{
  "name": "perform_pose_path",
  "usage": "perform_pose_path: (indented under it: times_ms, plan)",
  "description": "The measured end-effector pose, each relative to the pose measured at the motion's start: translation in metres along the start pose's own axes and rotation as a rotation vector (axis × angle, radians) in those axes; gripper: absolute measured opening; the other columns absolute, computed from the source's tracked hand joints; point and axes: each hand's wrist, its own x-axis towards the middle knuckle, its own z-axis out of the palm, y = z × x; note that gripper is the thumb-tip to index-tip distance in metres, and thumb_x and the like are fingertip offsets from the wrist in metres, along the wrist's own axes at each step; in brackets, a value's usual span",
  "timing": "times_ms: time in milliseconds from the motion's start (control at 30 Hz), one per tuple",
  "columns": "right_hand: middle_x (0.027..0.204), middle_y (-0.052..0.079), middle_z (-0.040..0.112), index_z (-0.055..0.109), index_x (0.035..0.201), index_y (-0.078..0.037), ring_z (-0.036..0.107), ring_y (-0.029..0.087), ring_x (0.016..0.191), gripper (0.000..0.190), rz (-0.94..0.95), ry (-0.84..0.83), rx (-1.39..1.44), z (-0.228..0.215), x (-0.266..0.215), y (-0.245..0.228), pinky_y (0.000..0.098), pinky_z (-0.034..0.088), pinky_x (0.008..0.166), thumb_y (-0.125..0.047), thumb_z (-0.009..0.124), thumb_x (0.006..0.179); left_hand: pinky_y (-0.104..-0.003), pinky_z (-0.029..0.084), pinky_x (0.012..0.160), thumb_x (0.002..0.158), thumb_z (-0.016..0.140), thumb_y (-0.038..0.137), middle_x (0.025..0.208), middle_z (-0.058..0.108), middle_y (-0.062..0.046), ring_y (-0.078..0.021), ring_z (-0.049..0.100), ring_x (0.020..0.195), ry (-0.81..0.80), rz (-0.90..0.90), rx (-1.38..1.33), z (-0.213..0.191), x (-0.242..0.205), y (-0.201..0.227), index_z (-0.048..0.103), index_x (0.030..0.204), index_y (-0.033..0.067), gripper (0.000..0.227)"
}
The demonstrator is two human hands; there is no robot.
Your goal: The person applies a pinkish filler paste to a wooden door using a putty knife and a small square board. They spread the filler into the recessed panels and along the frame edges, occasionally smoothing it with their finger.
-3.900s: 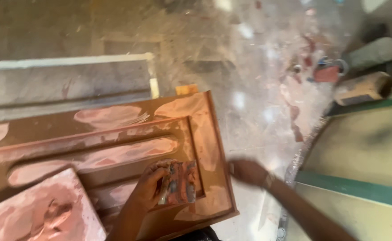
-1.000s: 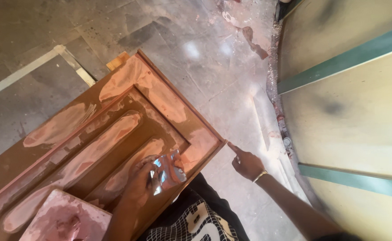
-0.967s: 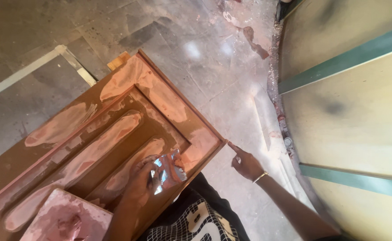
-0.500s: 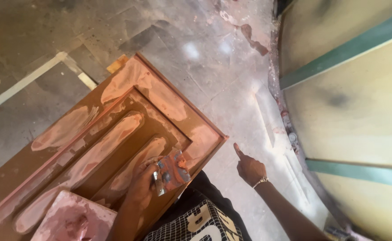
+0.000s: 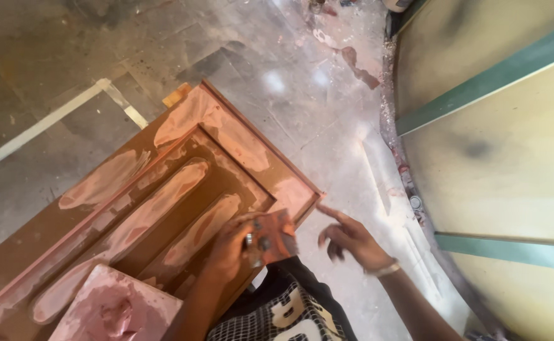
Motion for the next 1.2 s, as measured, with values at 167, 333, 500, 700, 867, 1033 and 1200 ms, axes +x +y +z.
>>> perform_pose_path:
  times_ms: [167,333,500,700,867,1033,1200]
  plan:
    - [0.078,0.015,0.068,0.029,0.164,-0.010,0.057,0.014,0.050,0.058,-0.182,-0.483,0.717,0.039,-0.036,-0.038,0.0240,0.047,0.042,-0.011,0.044,0.109,-0.020,0.047,0.042,0.099,0.052,0.009,0.082,0.071,-0.010,-0.0108,0.067,0.058,-0.291,-0.030,-0.222,0.025,0.013,-0.013,0.068,0.118,-0.0027,0.027]
    - [0.081,0.015,0.073,0.026,0.164,-0.013,0.058,0.013,0.047,0.053,-0.257,-0.399,0.084,0.035,-0.051,-0.066,0.0259,0.053,0.045,-0.015,0.039,0.112,-0.024,0.059,0.053,0.098,0.056,0.006,0.091,0.071,-0.015,-0.0149,0.070,0.065,-0.401,0.042,-0.399,0.029,0.012,-0.007,0.067,0.119,-0.0078,0.028]
    - [0.082,0.012,0.069,0.027,0.166,-0.017,0.057,0.011,0.053,0.059,-0.339,-0.313,0.273,0.037,-0.048,-0.075,0.0239,0.051,0.046,-0.008,0.045,0.110,-0.027,0.062,0.057,0.098,0.058,0.012,0.092,0.072,-0.013,-0.0162,0.073,0.070,-0.429,0.133,-0.209,0.040,0.015,0.018,0.067,0.115,-0.0050,0.026]
    - [0.088,0.012,0.073,0.026,0.163,-0.021,0.060,0.011,0.057,0.067,-0.246,-0.212,0.049,0.043,-0.030,-0.094,0.0262,0.056,0.053,-0.004,0.050,0.102,-0.020,0.056,0.053,0.097,0.058,0.015,0.094,0.072,-0.010,-0.0110,0.069,0.068,-0.273,0.082,-0.285,0.044,0.028,0.037,0.067,0.117,-0.0062,0.030]
    - [0.105,0.010,0.074,0.030,0.159,-0.016,0.064,0.013,0.058,0.071,-0.501,0.060,-0.427,0.028,-0.027,-0.085,0.0266,0.059,0.054,-0.005,0.060,0.096,-0.016,0.036,0.035,0.092,0.061,0.014,0.082,0.071,-0.007,-0.0054,0.055,0.050,-0.272,0.088,-0.135,0.031,0.047,0.029,0.070,0.113,-0.0041,0.029]
    - [0.108,0.004,0.074,0.055,0.135,-0.028,0.074,0.013,0.073,0.036,-0.538,0.172,-0.859,0.007,0.008,-0.019,0.0298,0.061,0.061,-0.019,0.064,0.101,-0.018,0.037,0.042,0.103,0.061,0.015,0.077,0.062,-0.001,-0.0039,0.053,0.055,-0.064,0.142,-0.376,0.029,0.073,0.060,0.064,0.108,0.0020,0.014]
    - [0.097,0.010,0.070,0.019,0.161,-0.026,0.071,0.030,0.077,0.076,0.198,0.316,-1.265,-0.014,0.047,0.060,0.0462,0.058,0.066,-0.023,0.056,0.094,-0.022,0.035,0.038,0.095,0.054,0.008,0.075,0.063,-0.003,-0.0084,0.055,0.052,-0.148,0.158,-0.147,0.031,0.065,0.090,0.068,0.115,-0.0016,0.027]
